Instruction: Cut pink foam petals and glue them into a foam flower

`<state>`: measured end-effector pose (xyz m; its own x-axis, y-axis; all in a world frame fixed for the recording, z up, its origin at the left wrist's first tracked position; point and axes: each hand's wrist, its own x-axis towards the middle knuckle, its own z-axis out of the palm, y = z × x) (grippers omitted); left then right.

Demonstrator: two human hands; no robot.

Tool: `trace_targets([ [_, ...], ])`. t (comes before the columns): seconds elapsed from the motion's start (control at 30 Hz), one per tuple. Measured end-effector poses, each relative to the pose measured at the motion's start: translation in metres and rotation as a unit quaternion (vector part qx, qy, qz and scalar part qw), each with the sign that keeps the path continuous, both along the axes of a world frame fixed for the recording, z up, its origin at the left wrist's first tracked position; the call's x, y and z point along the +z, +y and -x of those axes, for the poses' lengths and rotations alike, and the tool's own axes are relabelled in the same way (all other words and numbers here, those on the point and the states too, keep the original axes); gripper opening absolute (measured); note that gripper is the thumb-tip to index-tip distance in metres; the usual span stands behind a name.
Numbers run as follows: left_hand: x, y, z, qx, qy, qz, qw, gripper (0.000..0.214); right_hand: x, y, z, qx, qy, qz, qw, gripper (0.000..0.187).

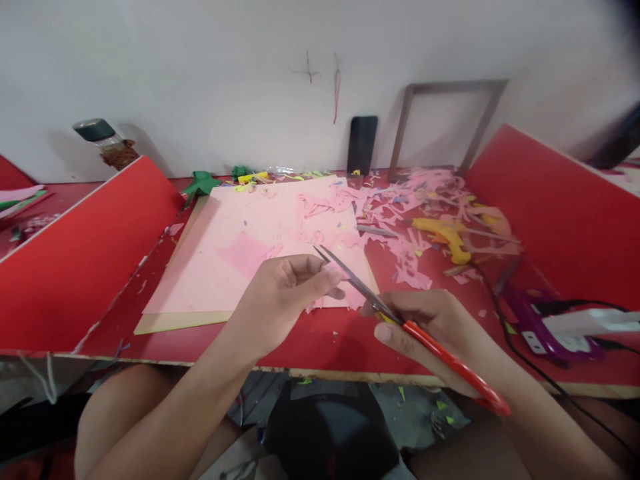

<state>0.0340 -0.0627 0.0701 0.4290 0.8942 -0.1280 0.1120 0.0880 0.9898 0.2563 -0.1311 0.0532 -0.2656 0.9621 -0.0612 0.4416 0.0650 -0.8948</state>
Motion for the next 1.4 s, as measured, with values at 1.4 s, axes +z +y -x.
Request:
trace_targets([
  [1.4, -0.014, -0.006, -0.010, -0.120, 0.200, -0.233, 0.944, 0.007, -0.011, 0.013, 0.021, -0.133, 0.205, -0.043, 0.969, 0.030],
])
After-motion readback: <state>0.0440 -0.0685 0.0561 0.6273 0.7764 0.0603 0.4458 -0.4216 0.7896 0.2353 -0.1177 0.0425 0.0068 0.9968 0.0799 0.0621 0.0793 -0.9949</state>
